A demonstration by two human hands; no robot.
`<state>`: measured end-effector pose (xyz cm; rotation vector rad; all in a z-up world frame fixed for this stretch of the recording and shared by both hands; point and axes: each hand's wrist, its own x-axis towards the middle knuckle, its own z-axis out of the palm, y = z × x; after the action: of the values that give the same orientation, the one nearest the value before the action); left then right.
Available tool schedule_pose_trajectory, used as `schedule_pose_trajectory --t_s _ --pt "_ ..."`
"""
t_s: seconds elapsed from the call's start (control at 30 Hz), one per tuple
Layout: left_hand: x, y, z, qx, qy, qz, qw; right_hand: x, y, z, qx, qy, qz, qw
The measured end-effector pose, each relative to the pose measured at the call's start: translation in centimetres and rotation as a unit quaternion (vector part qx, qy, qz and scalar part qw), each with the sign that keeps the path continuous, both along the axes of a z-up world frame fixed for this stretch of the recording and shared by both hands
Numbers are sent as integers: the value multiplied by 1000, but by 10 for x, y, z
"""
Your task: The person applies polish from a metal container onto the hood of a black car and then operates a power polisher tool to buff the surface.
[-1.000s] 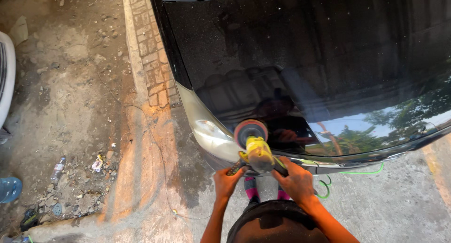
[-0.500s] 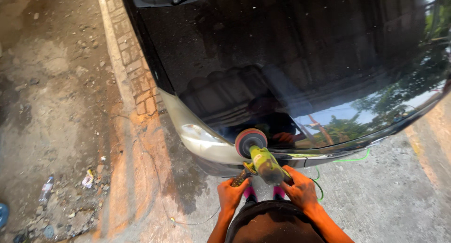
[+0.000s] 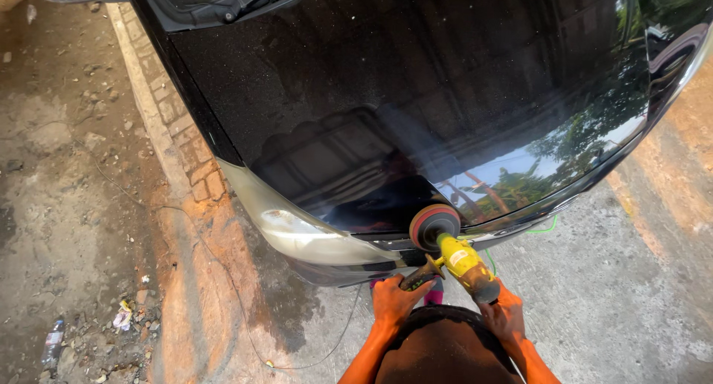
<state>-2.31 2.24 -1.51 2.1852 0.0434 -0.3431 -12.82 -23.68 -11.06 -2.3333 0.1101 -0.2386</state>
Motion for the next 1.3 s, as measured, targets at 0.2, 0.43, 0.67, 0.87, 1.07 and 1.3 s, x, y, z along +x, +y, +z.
schedule_pose_trajectory --t_s 0.2,0.43,0.67,0.87,1.07,1.3 --pt "-13 30 -11 22 28 52 998 20 34 22 93 61 -14 994" --pt "-14 13 -14 43 -28 24 998 11 16 16 68 8 -8 998" --pt "-5 -27 -8 56 -40 -44 997 -19 -15 -17 3 87 -74 993" --pt "-7 7 -7 15 30 7 999 8 12 4 49 -4 5 999" --pt "-8 17 -9 70 -53 18 996 12 17 10 123 7 -6 992" --pt "6 -28 -4 66 -44 -36 996 -10 -13 -2 -9 -44 -15 999"
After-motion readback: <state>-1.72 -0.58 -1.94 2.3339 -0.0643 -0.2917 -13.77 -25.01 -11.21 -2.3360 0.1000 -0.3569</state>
